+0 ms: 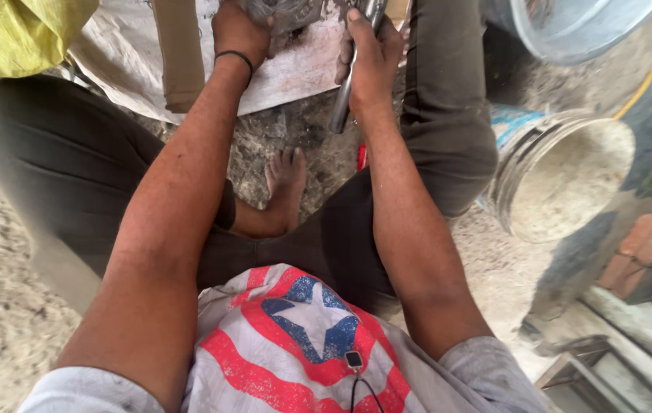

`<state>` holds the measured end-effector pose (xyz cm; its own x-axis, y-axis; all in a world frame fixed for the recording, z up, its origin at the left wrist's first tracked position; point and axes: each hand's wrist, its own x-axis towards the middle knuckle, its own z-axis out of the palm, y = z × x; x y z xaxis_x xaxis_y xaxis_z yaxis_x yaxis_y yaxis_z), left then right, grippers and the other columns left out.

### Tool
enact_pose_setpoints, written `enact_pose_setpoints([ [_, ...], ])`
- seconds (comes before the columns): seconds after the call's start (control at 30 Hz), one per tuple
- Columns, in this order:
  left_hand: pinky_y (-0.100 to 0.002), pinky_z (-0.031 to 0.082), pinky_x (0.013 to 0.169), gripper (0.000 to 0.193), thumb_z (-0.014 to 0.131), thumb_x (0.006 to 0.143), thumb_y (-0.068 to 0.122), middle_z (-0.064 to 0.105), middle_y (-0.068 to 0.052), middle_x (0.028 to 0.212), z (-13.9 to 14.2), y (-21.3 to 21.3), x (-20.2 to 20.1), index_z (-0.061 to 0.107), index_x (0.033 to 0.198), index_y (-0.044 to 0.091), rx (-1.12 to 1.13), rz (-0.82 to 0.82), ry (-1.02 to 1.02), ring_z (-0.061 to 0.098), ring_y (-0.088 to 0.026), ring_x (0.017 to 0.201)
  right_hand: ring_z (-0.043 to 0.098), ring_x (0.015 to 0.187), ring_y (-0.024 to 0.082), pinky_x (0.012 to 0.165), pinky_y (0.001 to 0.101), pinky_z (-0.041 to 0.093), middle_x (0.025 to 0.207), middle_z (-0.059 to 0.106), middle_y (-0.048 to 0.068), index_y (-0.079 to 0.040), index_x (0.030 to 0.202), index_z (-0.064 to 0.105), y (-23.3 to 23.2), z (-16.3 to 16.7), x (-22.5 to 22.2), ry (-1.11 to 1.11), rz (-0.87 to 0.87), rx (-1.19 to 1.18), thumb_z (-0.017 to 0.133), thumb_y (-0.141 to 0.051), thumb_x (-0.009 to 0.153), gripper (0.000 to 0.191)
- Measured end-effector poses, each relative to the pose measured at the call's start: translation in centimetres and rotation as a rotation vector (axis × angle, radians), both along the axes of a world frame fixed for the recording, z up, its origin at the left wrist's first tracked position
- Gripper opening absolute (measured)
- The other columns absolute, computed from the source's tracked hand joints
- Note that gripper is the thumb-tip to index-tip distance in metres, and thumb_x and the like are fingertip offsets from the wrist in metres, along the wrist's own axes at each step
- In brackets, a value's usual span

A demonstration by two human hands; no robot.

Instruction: The person sits on the ground and repeatedly strikes a metal rod with a hammer. They hold the rod in place with their left hand while striking it with the hammer in their right hand. The rod is positioned on a metal object placed on a sack.

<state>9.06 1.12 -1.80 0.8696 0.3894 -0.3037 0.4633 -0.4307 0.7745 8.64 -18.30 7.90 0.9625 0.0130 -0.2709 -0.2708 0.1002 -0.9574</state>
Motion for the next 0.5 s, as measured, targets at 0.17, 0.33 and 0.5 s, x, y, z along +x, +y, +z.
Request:
enact_pose_setpoints([
  [0.17, -0.044, 0.056, 0.082, 0.047, 0.093, 0.071, 0.029, 0.073, -0.023, 0.096, -0.2, 0.2, 0.0, 0.069, 0.096, -0.002, -0.008, 0.078, 0.051, 0.07, -0.041, 0.096, 0.049, 0.055, 0.017, 0.044, 0.0327, 0.041, 0.075, 0.054, 0.004, -0.004, 0.095, 0.054, -0.9, 6.0, 1.3, -0.342, -0.016, -0.142, 0.068, -0.027, 0.11, 0.03],
  [0.33, -0.044, 0.057, 0.081, 0.043, 0.089, 0.077, 0.032, 0.075, -0.021, 0.088, -0.5, 0.2, -0.6, 0.068, 0.093, -0.002, -0.101, 0.09, 0.126, 0.073, -0.038, 0.09, 0.05, 0.06, 0.018, 0.052, 0.0322, 0.045, 0.078, 0.054, 0.007, -0.005, 0.1, 0.054, 0.3, 6.2, 2.2, -0.595, 0.152, 0.115, 0.064, -0.045, 0.103, 0.042],
  [0.5, -0.045, 0.054, 0.073, 0.036, 0.088, 0.074, 0.038, 0.076, -0.018, 0.094, 0.9, 0.8, -0.5, 0.073, 0.08, 0.006, -0.106, 0.107, 0.249, 0.072, -0.036, 0.084, 0.053, 0.066, 0.016, 0.056, 0.0291, 0.047, 0.088, 0.054, 0.009, -0.002, 0.107, 0.05, 2.3, 0.1, 2.9, -0.753, -0.028, -0.276, 0.064, -0.051, 0.102, 0.051],
])
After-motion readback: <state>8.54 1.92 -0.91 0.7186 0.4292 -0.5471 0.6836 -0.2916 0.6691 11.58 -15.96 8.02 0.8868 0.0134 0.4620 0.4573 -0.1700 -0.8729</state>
